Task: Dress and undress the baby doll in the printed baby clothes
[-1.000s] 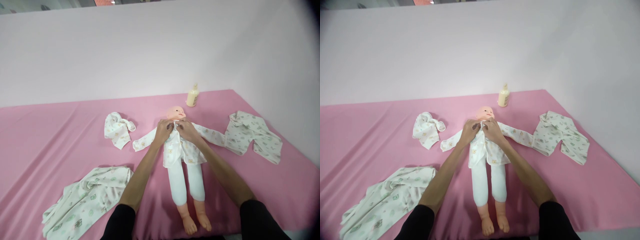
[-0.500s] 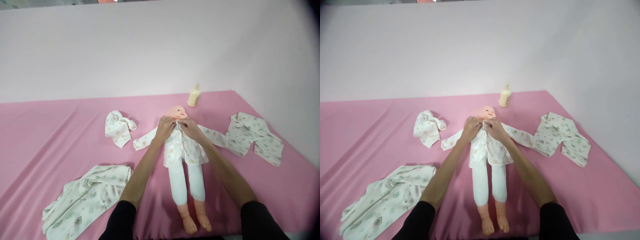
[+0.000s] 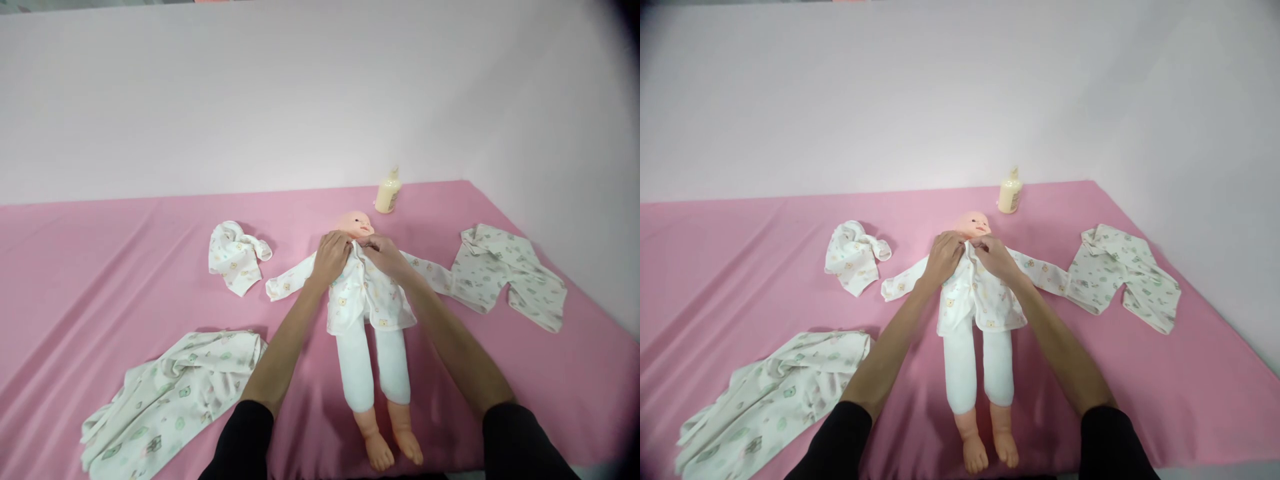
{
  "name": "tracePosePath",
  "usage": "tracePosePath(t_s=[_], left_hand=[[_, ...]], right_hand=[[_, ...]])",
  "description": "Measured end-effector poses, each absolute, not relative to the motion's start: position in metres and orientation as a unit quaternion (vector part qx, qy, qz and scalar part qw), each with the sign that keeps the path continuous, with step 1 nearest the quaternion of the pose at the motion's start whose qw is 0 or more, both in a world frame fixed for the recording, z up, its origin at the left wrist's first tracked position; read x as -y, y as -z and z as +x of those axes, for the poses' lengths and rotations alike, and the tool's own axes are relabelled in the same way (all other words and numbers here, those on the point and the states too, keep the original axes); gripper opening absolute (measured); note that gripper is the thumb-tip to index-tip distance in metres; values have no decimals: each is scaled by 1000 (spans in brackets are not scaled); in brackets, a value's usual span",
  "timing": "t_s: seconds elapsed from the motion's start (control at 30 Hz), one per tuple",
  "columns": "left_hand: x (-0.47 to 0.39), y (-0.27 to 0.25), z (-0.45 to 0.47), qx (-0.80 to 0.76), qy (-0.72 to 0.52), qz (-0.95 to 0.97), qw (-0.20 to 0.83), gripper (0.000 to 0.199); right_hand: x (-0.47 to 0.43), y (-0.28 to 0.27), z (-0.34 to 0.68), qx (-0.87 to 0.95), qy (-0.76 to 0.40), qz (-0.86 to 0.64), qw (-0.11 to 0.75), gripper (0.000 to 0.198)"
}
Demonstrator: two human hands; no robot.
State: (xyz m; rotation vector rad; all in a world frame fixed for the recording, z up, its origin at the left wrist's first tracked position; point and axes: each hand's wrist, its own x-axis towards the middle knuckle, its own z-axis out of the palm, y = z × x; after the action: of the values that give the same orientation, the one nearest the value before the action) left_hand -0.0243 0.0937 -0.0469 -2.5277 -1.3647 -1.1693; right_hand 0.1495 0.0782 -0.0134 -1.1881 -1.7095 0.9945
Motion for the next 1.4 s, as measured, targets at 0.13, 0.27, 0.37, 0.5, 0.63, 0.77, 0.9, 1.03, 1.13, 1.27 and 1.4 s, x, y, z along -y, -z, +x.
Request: tracePosePath(t_s=[0.13,0.27,0.37,0.5,0.63,0.77,0.9,1.03,1.13,1.27,1.4], left_hand=[[-95,49,-25,435,386,-813,-19,22],[-95,48,-25,424,377,-823,-27,28],[-95,48,-25,429,368,-825,-12,27],[-93,46,-24,434,361,-825,4,28],[-92,46,-23,436,361,-824,26,27],[-91,46,-22,434,347,-830,53,25],[-90,45,-23,429,333,-837,62,26],[-90,44,-23,425,324,-843,63,22],[-90,44,-23,427,318,-844,70,20],[-89,42,-22,430,310,-845,77,21],[-88,41,-22,439,295,-846,72,22]], right_hand=[[-76,11,150,671,-402,-474,404,29],[-76,12,150,670,-395,-482,403,24],[-77,14,150,674,-386,-489,397,19],[-79,16,151,698,-360,-481,390,18],[-79,19,151,734,-296,-480,378,21],[-75,22,146,773,-193,-486,358,26],[-71,22,141,785,-118,-491,359,24],[-74,22,140,760,-125,-519,371,20],[-78,24,138,760,-121,-526,362,16],[-79,28,133,762,-58,-539,355,17],[-78,29,130,778,17,-525,344,17]])
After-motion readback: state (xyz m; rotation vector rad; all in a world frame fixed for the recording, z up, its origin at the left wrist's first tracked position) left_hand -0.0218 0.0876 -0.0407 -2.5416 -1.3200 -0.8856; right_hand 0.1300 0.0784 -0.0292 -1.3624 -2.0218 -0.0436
